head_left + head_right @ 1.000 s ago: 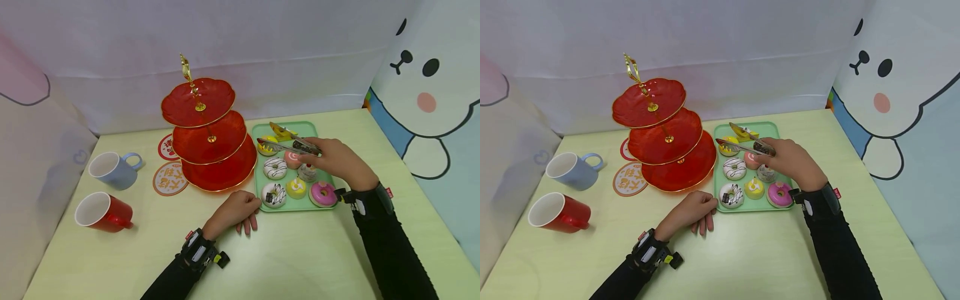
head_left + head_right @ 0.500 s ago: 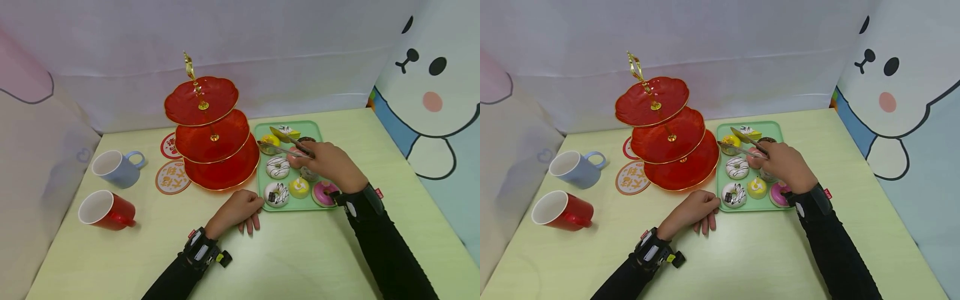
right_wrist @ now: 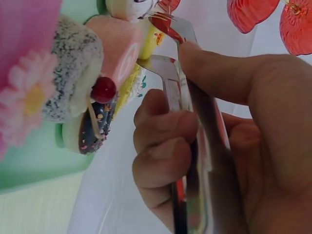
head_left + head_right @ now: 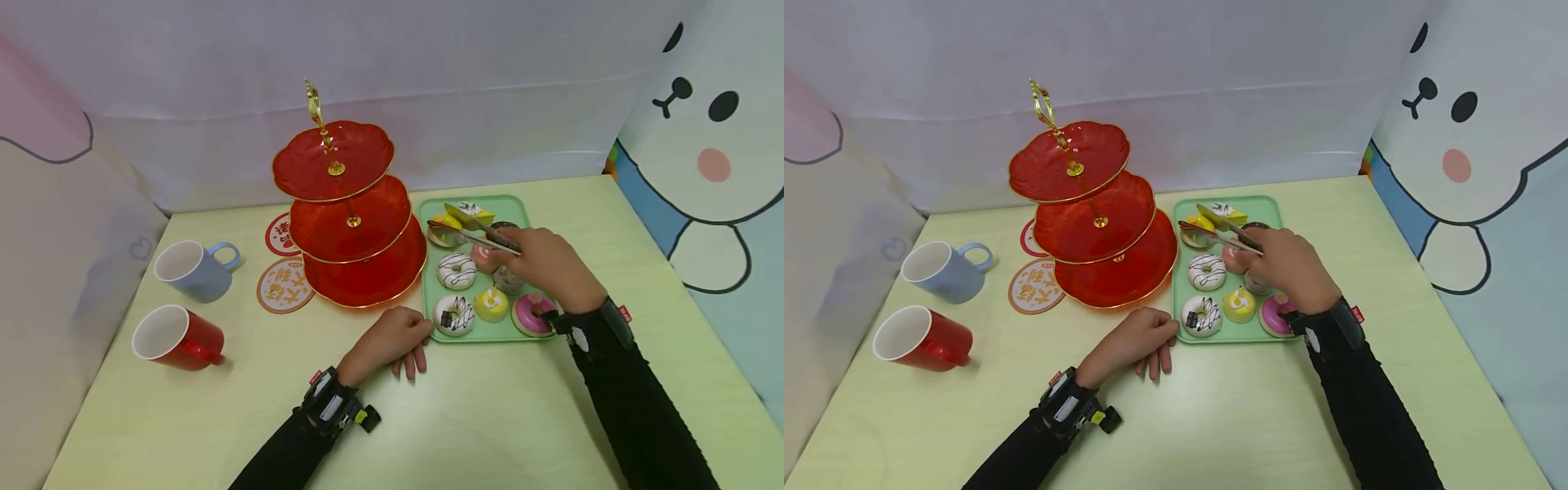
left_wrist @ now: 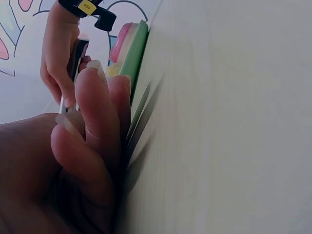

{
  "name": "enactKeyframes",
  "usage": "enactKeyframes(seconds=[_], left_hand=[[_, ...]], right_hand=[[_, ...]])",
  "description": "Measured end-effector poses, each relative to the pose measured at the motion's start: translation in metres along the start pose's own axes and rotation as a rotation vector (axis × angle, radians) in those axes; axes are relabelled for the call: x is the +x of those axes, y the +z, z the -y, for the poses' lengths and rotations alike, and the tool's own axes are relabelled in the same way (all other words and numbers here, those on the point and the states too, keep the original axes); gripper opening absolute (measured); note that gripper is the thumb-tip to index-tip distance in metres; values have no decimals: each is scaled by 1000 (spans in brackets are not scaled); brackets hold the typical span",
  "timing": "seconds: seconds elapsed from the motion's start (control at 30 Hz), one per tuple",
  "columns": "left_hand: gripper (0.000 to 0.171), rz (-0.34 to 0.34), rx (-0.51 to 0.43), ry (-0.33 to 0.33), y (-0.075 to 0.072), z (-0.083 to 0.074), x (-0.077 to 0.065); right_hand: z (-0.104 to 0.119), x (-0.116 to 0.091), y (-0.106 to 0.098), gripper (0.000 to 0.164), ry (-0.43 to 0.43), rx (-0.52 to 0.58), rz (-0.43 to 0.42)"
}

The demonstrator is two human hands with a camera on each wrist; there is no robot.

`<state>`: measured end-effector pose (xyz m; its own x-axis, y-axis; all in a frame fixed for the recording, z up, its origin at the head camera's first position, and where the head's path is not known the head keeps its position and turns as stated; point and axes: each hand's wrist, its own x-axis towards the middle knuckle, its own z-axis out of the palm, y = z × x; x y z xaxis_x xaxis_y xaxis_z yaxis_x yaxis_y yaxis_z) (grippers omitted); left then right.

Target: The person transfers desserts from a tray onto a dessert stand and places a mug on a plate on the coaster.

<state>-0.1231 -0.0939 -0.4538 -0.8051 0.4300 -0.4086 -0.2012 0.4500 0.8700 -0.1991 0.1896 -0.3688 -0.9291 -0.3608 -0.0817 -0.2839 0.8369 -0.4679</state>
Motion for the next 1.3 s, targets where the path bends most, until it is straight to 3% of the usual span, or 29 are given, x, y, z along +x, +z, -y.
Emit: enactKeyframes(seconds=[0.2,0.3,0.5,0.73,0.87,1.3], left_hand=[[32,-9,6,-9,-2,-1,-1],[32,-10,0,-7,-3,0,-2],[31,-1,-22,-6,-3,2,-1],[31,16,-24,6,-2,1,-1],[32,24,-21,14,-2,1,0],[33,23,-12,28,-1,2,2]], right_hand=[[5,1,-2,51,-35,36,-86],[11,2,-1,54,-45,51,-111],[25,3,1,66,-30,95,-72],[37,11,12,54,-112,95,-70],[42,16,19,54,-152,91,-73],[55,31,40,49,-172,153,-27]])
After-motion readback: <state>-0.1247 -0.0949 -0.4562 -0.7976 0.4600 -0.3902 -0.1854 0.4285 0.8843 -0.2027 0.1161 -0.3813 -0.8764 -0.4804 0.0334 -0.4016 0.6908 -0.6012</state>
